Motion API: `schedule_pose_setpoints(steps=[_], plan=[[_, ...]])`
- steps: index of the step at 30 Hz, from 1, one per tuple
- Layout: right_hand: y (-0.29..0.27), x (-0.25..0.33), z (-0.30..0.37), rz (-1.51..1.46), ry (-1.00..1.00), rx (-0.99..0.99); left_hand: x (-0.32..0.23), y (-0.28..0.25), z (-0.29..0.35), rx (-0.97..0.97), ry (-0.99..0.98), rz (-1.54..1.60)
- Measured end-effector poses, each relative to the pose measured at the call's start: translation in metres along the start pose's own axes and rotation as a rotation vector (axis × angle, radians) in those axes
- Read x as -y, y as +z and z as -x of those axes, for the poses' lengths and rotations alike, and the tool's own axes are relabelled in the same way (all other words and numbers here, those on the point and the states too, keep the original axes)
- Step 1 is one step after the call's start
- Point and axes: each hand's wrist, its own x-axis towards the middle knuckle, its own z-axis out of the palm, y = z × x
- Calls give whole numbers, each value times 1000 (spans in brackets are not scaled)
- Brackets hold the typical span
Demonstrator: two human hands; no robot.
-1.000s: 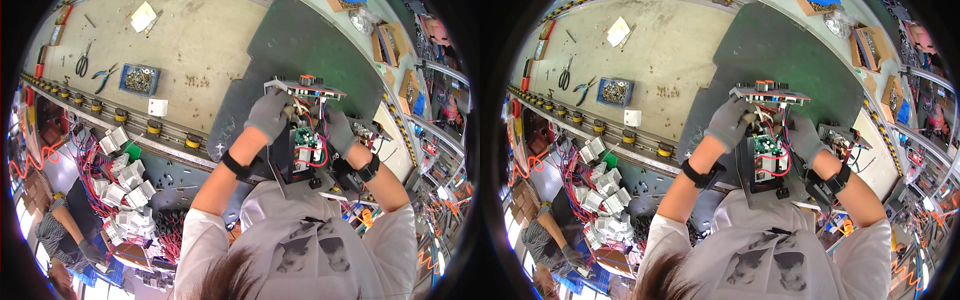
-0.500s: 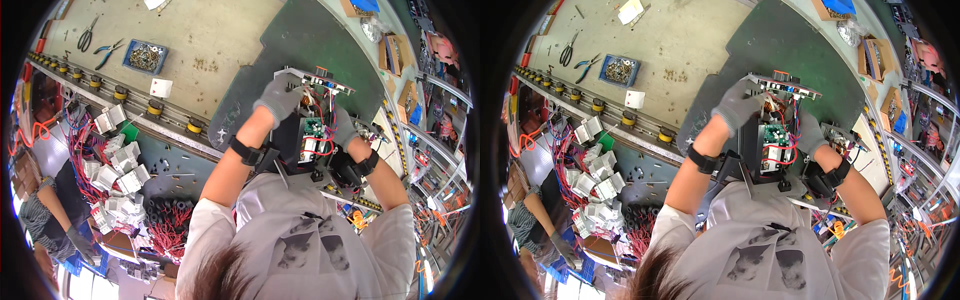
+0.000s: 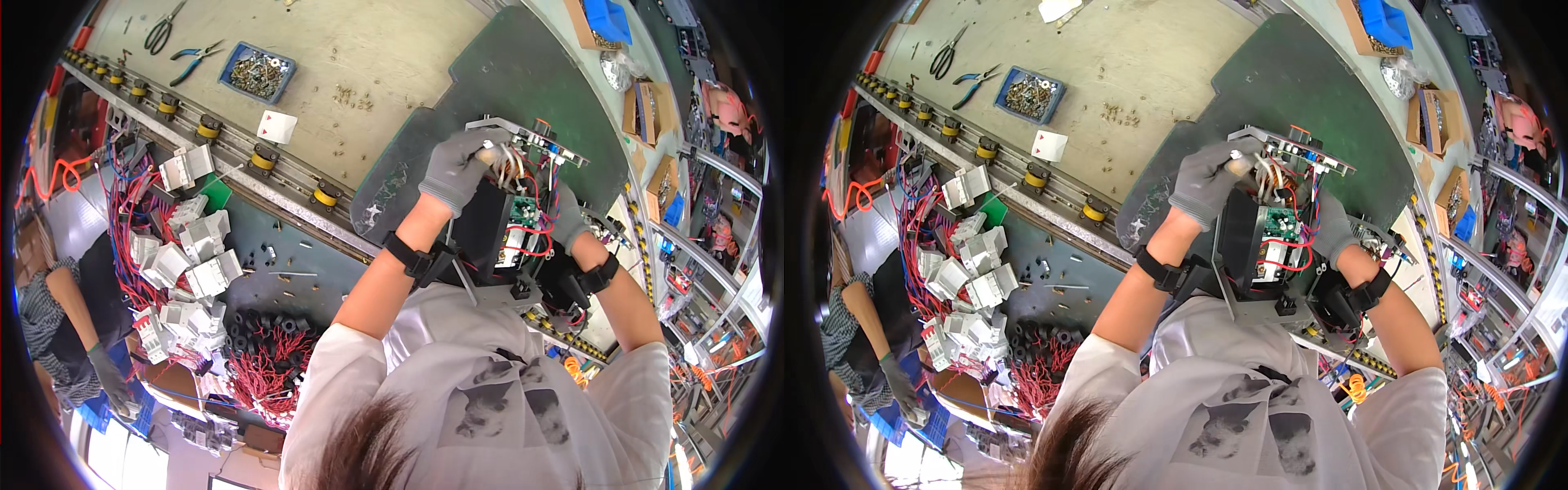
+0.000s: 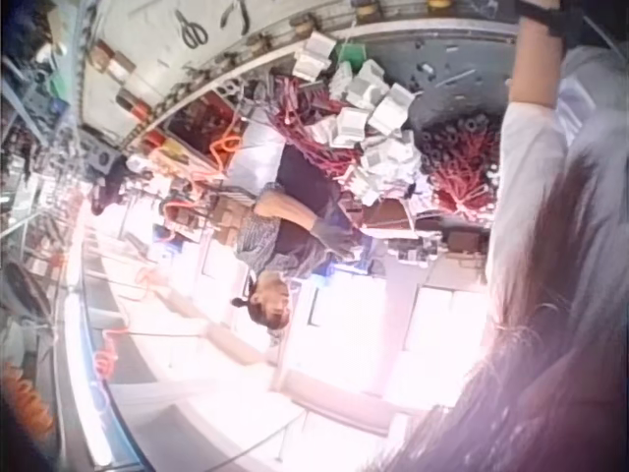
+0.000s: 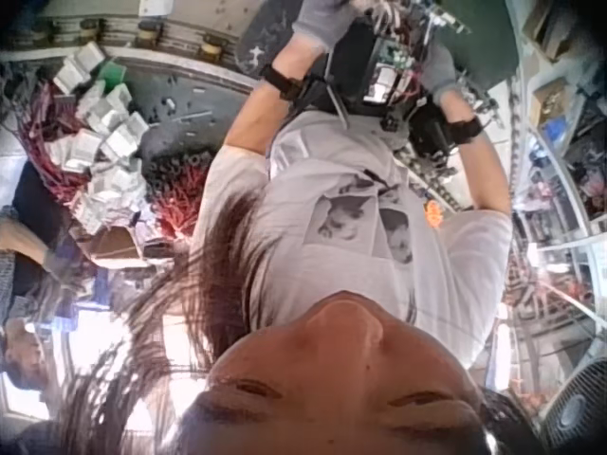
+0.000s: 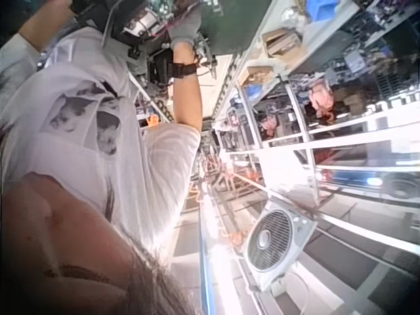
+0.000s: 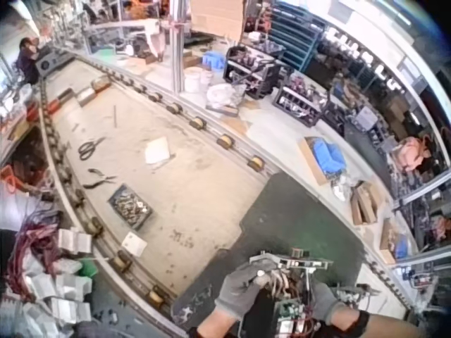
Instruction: Assembling and inspecting electronic components on a conveyor belt and assisting colleagues with moving a large box of parts.
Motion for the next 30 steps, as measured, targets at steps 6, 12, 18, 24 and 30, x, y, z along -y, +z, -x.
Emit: schedule_pose_setpoints(steps=[6,12,18,24,30], plan=[[10,-2,-1,176,-115,-78,-22,6,-4,-8,119,147],[27,3,-1,162,-79,-125,-27,14,2,-180,-160,527],[36,2,2,167,-97,-183,9,7,3,-187,-22,146],[41,-2,7,656,-241,-195,0,7,-1,-218,6,-262],[23,2,5,137,-83,-24,-13,14,-5,-222,-6,-514]])
